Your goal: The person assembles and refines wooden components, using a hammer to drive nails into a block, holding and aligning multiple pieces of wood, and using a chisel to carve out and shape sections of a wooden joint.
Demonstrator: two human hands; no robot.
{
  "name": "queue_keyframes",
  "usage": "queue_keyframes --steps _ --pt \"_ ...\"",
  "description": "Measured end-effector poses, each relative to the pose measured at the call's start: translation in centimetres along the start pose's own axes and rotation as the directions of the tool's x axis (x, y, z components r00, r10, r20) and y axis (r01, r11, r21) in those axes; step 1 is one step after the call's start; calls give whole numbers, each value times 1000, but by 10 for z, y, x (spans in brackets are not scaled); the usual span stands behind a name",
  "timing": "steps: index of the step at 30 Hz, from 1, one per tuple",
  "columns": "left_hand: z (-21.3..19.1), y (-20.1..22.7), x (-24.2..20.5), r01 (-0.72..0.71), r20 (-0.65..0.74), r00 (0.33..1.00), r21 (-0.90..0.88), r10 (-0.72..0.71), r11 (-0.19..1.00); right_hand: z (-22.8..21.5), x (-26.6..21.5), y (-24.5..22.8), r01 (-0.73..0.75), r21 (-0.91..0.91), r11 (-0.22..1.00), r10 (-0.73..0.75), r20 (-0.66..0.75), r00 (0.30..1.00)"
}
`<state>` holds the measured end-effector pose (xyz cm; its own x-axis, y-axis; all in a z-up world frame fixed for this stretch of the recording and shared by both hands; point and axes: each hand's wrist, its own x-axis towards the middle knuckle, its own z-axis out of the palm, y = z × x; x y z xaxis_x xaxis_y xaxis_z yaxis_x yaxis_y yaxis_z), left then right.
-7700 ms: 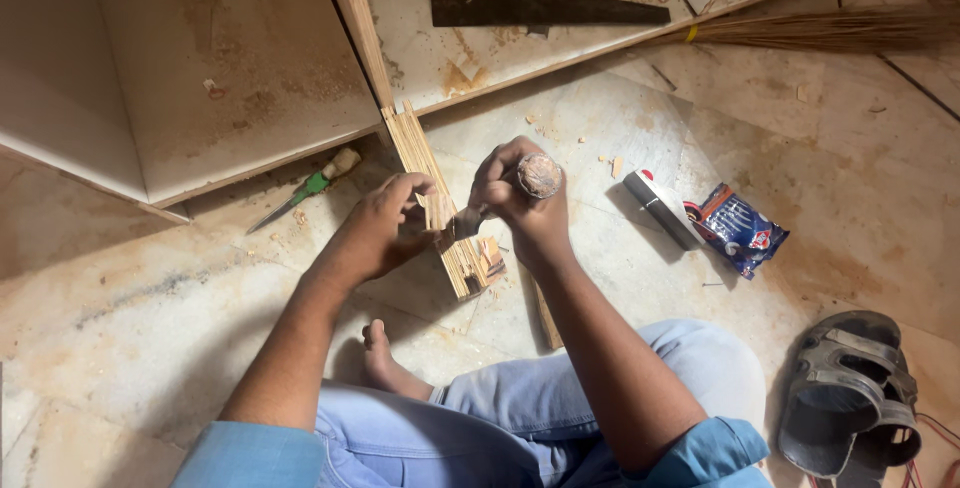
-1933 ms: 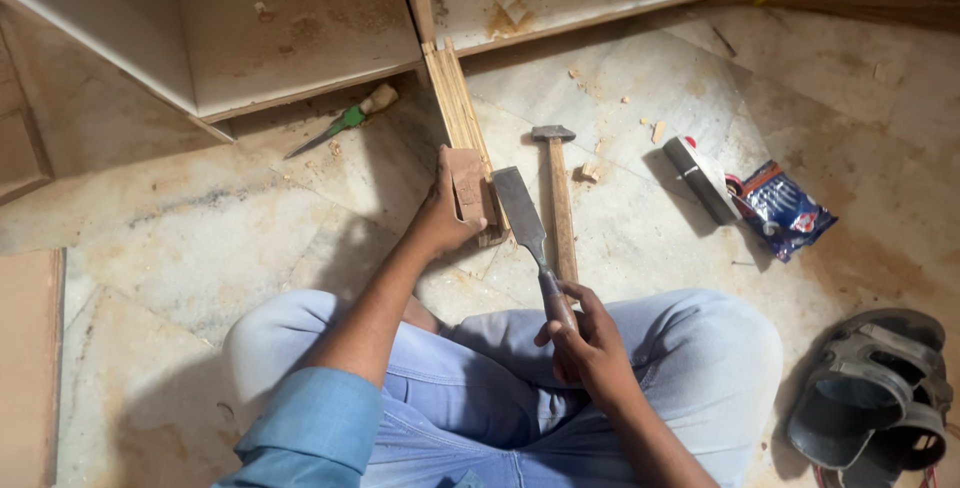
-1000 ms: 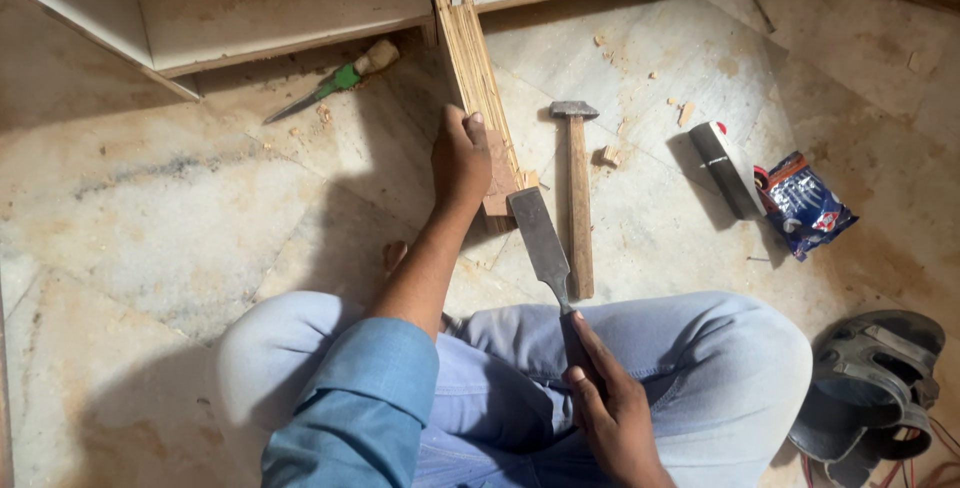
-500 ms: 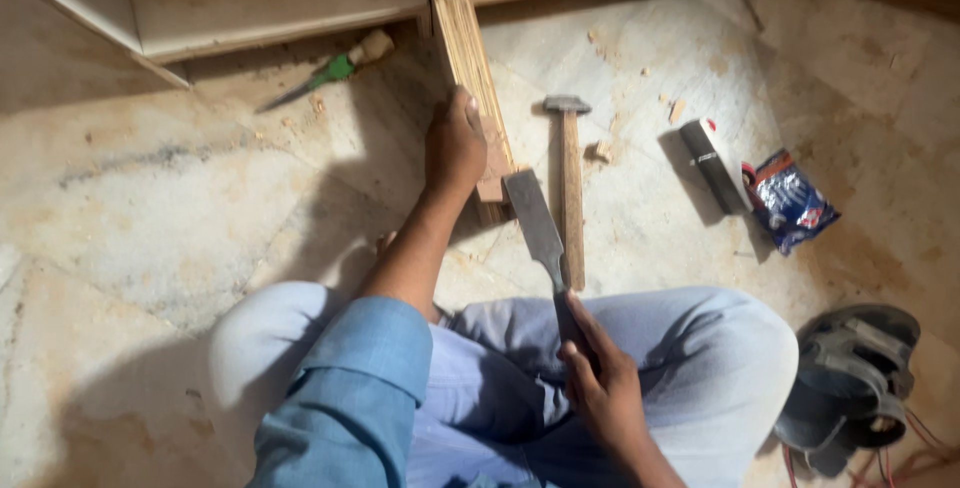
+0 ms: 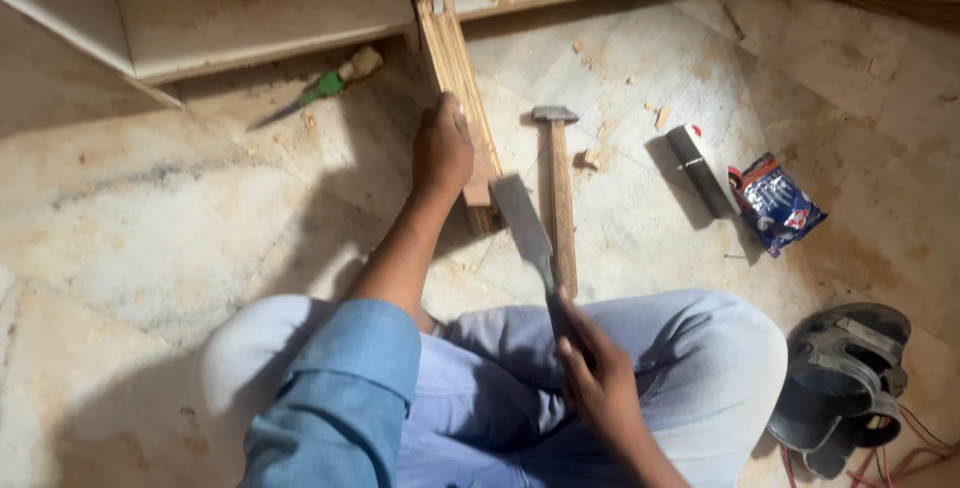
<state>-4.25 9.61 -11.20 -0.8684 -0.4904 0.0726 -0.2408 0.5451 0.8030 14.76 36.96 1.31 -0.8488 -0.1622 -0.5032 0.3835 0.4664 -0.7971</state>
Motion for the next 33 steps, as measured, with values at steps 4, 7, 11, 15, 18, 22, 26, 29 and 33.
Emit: queue_keyframes --steps 4,7,11,15,18,22,26,29,33 --pt "-1 2 1 24 57 998 49 -27 999 -1 -3 5 -28 -44 999 29 19 999" --pt "-1 3 6 -16 35 999 78 13 997 -4 -10 7 465 -132 876 -468 10 884" --pt "-4 -5 13 -33 6 999 47 33 998 2 13 0 -6 19 1000 6 33 999" --pt "-2 -3 9 -64 19 998 50 63 997 -4 -6 -7 -60 42 997 57 68 996" --pt "0 -7 11 -35 -34 999 -55 34 998 -5 -8 -15 -89 -47 995 91 48 995" --pt "-2 -5 15 276 12 960 -186 -278 943 -14 5 -24 342 -277 898 -337 68 939" --pt "-10 1 16 391 85 920 -226 -382 892 -27 4 -30 241 -491 837 -240 66 969" --pt "-10 4 15 385 76 923 -201 -378 901 -28 2 -26 306 -493 814 -304 85 949" --pt "-6 -2 14 283 25 958 -200 -284 938 -19 11 -22 280 -525 804 -300 49 953"
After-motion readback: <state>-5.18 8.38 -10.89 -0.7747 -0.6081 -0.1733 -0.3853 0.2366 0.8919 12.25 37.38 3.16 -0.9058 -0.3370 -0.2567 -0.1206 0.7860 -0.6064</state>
